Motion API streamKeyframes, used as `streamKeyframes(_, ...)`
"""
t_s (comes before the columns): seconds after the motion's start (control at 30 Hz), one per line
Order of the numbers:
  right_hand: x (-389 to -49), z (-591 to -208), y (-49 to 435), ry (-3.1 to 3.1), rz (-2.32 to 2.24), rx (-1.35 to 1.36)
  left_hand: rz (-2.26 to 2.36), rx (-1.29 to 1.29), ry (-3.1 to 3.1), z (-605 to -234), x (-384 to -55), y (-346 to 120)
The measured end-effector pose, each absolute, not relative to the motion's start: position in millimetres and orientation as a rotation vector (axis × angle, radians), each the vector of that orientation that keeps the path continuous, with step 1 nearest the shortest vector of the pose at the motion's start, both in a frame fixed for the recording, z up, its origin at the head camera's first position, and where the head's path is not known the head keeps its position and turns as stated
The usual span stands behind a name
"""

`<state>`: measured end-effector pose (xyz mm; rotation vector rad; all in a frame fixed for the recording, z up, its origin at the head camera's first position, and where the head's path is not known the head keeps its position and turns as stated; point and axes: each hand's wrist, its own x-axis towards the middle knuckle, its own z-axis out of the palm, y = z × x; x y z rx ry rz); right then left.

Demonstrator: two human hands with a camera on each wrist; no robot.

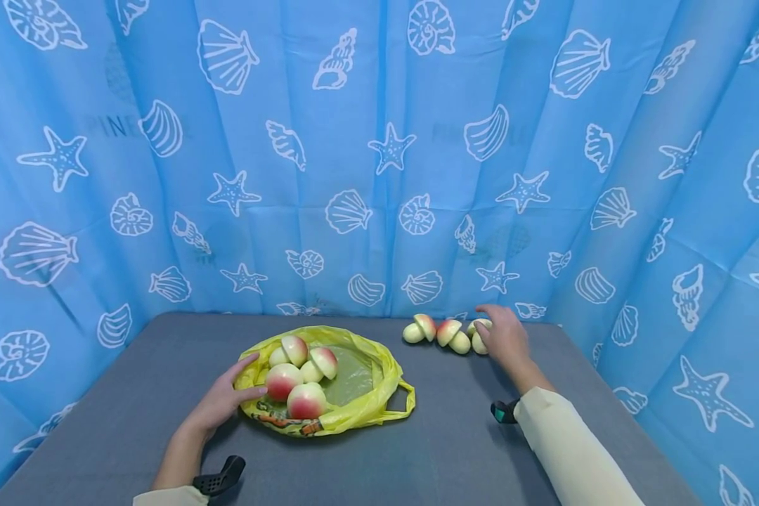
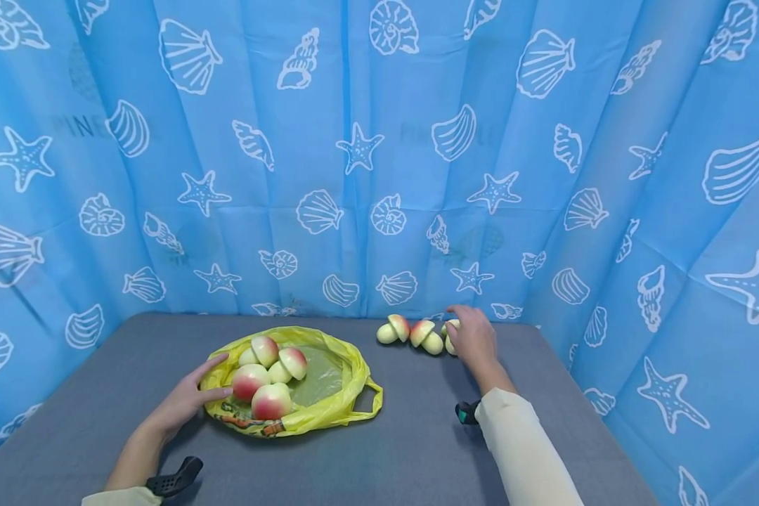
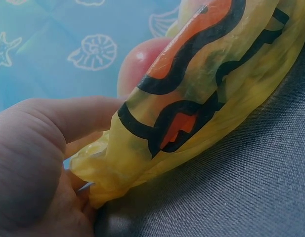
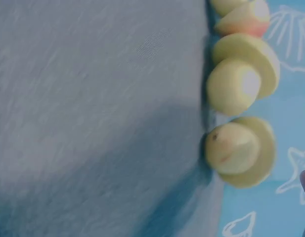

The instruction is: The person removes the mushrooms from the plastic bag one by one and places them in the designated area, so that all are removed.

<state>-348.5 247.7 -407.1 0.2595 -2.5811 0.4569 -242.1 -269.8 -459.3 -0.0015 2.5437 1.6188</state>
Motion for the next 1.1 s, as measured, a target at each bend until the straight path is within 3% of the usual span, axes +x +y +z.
streamKeyframes(0.5,-340.4,-391.4,196.6,-2.374,0.57,0.5,1.608,-0.006,2.558,-459.0,-240.8,-270.4)
streamKeyframes(1.1,-330.0,-398.9,153.5,-2.338,0.721,0.677,1.606,0.003,2.562,-459.6,-240.8,-270.6)
